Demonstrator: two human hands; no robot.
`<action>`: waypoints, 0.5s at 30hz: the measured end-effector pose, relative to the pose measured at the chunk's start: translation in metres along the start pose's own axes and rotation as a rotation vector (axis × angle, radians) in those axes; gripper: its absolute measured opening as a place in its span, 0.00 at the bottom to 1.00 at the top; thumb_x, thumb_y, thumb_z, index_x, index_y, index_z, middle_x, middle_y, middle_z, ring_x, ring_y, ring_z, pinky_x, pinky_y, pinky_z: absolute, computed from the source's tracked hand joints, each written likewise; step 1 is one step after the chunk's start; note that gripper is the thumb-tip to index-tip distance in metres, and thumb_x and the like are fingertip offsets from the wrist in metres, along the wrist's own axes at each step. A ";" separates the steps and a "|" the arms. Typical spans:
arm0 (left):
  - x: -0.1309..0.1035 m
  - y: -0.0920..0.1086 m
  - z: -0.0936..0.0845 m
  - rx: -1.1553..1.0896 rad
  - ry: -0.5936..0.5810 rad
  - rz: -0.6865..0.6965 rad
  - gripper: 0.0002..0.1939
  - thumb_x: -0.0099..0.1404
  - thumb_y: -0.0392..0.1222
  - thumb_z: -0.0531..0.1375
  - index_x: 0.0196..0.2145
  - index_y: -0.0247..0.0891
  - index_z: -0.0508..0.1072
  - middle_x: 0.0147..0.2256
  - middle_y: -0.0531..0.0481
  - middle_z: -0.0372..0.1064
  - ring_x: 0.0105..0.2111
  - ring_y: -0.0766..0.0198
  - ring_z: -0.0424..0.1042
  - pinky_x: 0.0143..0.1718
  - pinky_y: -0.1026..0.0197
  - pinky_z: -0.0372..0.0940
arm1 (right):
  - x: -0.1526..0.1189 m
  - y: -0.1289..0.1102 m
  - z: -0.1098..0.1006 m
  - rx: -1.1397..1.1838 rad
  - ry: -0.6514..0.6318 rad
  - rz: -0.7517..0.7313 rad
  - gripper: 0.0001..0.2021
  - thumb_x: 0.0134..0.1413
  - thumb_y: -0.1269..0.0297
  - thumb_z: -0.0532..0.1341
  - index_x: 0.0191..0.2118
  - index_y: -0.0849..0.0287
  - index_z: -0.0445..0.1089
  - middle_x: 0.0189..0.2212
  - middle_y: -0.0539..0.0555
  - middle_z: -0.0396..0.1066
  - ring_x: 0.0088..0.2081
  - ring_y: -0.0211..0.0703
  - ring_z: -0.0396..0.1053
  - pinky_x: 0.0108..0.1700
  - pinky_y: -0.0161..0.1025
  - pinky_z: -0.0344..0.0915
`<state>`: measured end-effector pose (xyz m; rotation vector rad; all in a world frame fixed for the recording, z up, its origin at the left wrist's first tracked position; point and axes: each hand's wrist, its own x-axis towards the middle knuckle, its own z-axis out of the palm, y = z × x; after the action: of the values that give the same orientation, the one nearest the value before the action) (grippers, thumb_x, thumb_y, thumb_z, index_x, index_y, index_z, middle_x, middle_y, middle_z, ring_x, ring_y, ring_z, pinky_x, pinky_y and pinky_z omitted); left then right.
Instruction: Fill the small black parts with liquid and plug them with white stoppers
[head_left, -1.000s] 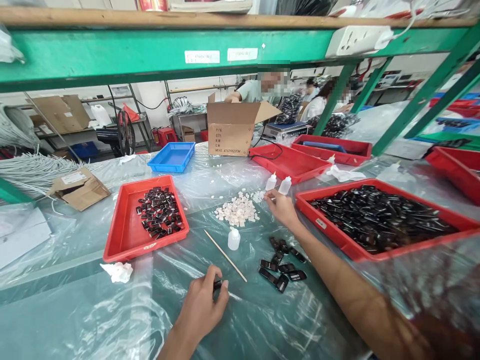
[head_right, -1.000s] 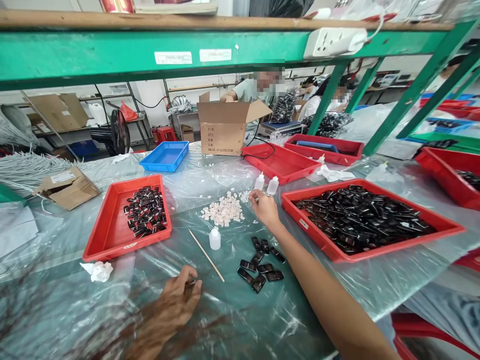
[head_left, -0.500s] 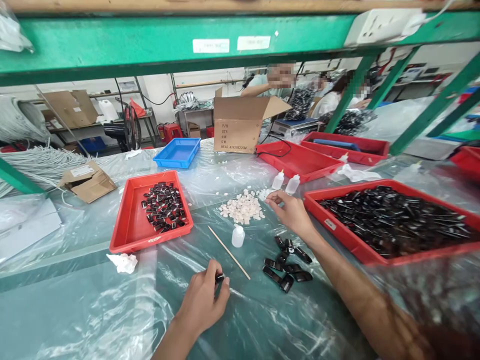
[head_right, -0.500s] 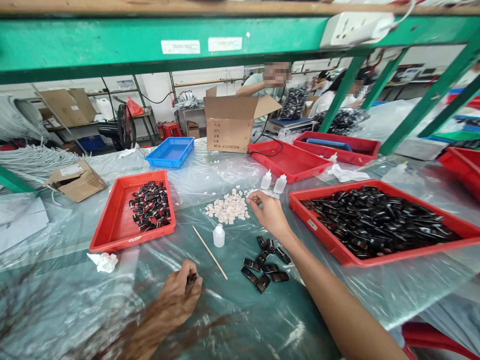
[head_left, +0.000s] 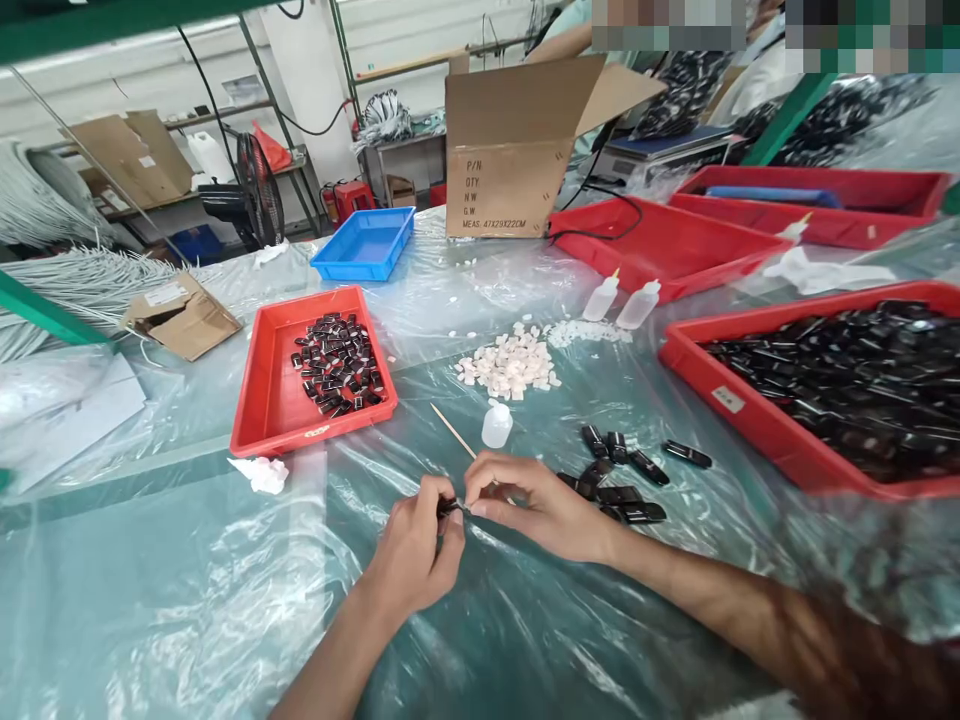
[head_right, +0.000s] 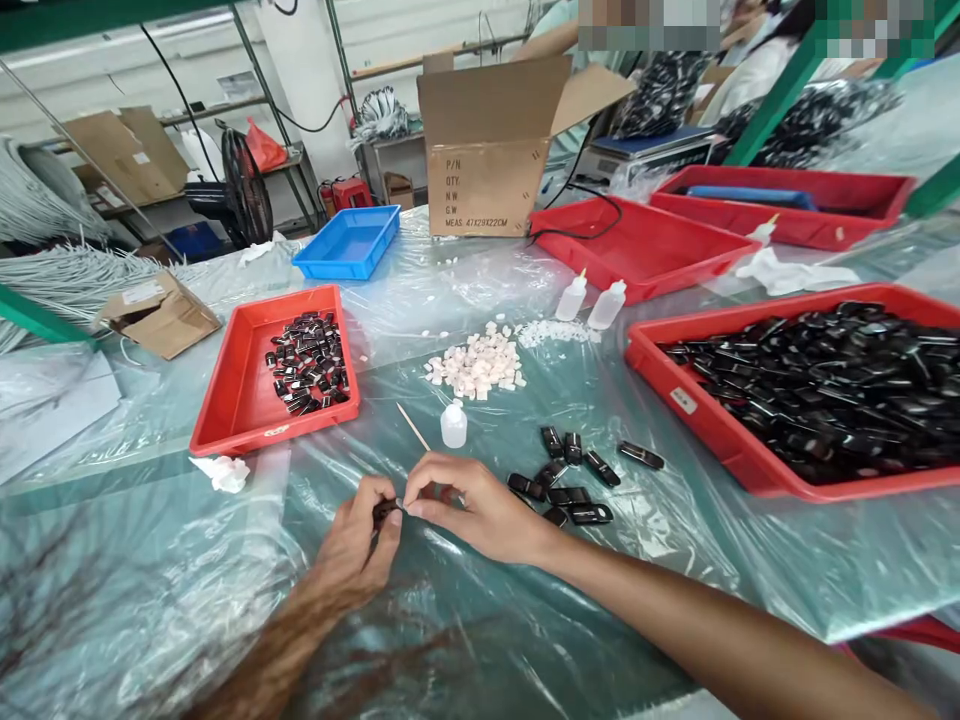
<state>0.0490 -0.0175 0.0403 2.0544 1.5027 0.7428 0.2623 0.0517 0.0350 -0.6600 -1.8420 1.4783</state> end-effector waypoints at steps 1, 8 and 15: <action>-0.001 0.000 0.000 -0.005 -0.014 -0.008 0.02 0.75 0.41 0.51 0.44 0.48 0.60 0.25 0.59 0.64 0.23 0.59 0.66 0.31 0.59 0.63 | 0.000 0.000 0.001 0.035 0.000 0.013 0.14 0.70 0.51 0.66 0.40 0.55 0.79 0.41 0.53 0.76 0.39 0.41 0.73 0.41 0.38 0.69; -0.003 0.005 -0.003 -0.142 -0.102 -0.050 0.04 0.78 0.45 0.50 0.45 0.46 0.62 0.26 0.60 0.61 0.23 0.62 0.62 0.31 0.59 0.60 | 0.001 -0.003 -0.003 0.272 -0.113 0.157 0.16 0.66 0.48 0.70 0.40 0.57 0.77 0.40 0.52 0.71 0.34 0.37 0.69 0.33 0.34 0.71; -0.003 0.005 -0.010 -0.228 -0.166 -0.015 0.06 0.79 0.47 0.50 0.43 0.46 0.62 0.28 0.59 0.61 0.26 0.62 0.62 0.31 0.59 0.57 | 0.002 0.002 -0.002 0.405 -0.182 0.245 0.17 0.63 0.48 0.72 0.40 0.58 0.77 0.35 0.50 0.72 0.34 0.37 0.71 0.33 0.35 0.76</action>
<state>0.0447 -0.0208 0.0506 1.8830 1.2785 0.6847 0.2628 0.0548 0.0333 -0.5785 -1.5567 2.0599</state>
